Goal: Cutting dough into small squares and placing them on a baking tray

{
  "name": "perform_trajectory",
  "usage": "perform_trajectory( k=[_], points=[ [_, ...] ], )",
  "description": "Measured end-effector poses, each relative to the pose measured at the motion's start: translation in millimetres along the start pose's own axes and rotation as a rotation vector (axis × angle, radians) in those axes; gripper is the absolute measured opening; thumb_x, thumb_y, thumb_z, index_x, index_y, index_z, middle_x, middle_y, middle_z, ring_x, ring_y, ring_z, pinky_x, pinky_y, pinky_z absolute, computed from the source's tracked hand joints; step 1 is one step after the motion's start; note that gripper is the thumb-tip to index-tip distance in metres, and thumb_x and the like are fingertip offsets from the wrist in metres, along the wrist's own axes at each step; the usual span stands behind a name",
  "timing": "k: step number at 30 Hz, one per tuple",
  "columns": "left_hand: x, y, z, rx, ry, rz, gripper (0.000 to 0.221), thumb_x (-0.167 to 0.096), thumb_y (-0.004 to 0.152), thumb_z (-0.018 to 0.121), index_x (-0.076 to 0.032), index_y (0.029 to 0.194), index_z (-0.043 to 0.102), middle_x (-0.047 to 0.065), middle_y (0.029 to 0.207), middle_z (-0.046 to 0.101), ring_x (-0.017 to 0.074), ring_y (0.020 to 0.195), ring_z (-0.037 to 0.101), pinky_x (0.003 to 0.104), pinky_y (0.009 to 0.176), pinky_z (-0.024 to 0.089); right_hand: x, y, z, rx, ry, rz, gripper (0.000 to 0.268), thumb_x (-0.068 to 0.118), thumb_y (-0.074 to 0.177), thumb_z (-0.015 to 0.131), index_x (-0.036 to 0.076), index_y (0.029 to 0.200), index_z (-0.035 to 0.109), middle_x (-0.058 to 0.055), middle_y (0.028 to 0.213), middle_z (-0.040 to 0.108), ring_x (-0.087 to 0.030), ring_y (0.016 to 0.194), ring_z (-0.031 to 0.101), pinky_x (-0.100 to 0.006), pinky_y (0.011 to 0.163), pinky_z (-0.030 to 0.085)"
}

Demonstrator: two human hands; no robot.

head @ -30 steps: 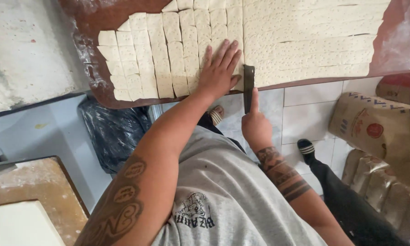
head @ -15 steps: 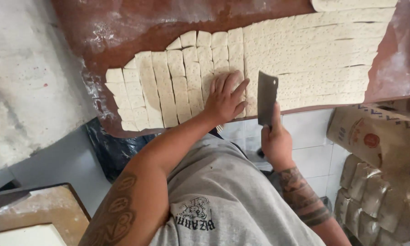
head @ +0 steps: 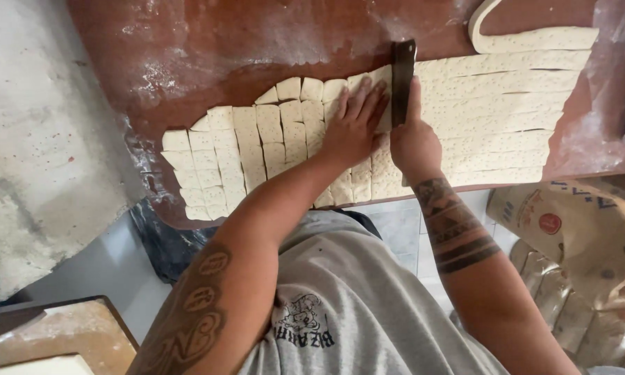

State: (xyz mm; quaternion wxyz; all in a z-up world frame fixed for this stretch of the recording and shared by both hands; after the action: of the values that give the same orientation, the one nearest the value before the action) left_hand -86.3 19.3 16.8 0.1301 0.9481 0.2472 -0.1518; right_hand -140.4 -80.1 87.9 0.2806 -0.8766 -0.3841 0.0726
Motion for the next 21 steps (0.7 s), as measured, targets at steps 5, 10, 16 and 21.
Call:
perform_trajectory(
  k=[5, 10, 16, 21],
  points=[
    [-5.7, 0.5, -3.5, 0.103, 0.034, -0.067, 0.085, -0.053, 0.098, 0.069, -0.009, 0.162, 0.035, 0.014, 0.171, 0.018, 0.0396, 0.157, 0.010, 0.068, 0.125, 0.011, -18.8, -72.2, 14.4, 0.091, -0.083, 0.003, 0.090, 0.020, 0.099, 0.049, 0.025, 0.166, -0.011, -0.025, 0.091, 0.072, -0.046, 0.088, 0.074, -0.056, 0.076, 0.061],
    [-36.8, -46.7, -0.4, 0.089, -0.026, -0.104, 0.076, -0.045, 0.098, 0.071, -0.008, 0.158, 0.042, 0.014, 0.170, 0.019, 0.0429, 0.157, 0.010, 0.072, 0.124, 0.016, -32.7, -74.1, 44.0, 0.046, -0.040, -0.059, 0.088, 0.023, 0.100, 0.046, 0.020, 0.166, -0.013, -0.024, 0.089, 0.071, -0.045, 0.086, 0.075, -0.054, 0.073, 0.062],
    [-75.0, -89.2, 6.8, 0.044, 0.035, 0.001, 0.091, -0.061, 0.089, 0.071, -0.010, 0.158, 0.042, 0.013, 0.167, 0.034, 0.0358, 0.158, 0.016, 0.069, 0.123, 0.007, -48.4, -108.2, 52.1, 0.057, -0.121, -0.080, 0.096, 0.021, 0.099, 0.051, 0.020, 0.164, -0.019, -0.019, 0.095, 0.072, -0.041, 0.088, 0.076, -0.053, 0.075, 0.063],
    [-78.2, -91.1, 12.1, 0.048, 0.077, -0.072, 0.089, -0.063, 0.097, 0.069, -0.013, 0.162, 0.034, 0.008, 0.170, 0.024, 0.0314, 0.158, 0.016, 0.070, 0.123, 0.011, -74.1, -154.4, 92.3, 0.012, -0.135, -0.064, 0.093, 0.021, 0.097, 0.051, 0.022, 0.168, -0.009, -0.016, 0.083, 0.070, -0.040, 0.077, 0.076, -0.049, 0.067, 0.062]
  ],
)
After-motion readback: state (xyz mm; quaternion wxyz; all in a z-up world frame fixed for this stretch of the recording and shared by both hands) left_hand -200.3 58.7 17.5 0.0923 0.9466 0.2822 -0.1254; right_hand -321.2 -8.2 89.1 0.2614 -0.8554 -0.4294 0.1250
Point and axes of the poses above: each hand's wrist, its own y-axis towards the middle knuckle, its own z-axis out of the palm, x = y × z, the point moved 6 cm from there along y, towards the middle knuckle
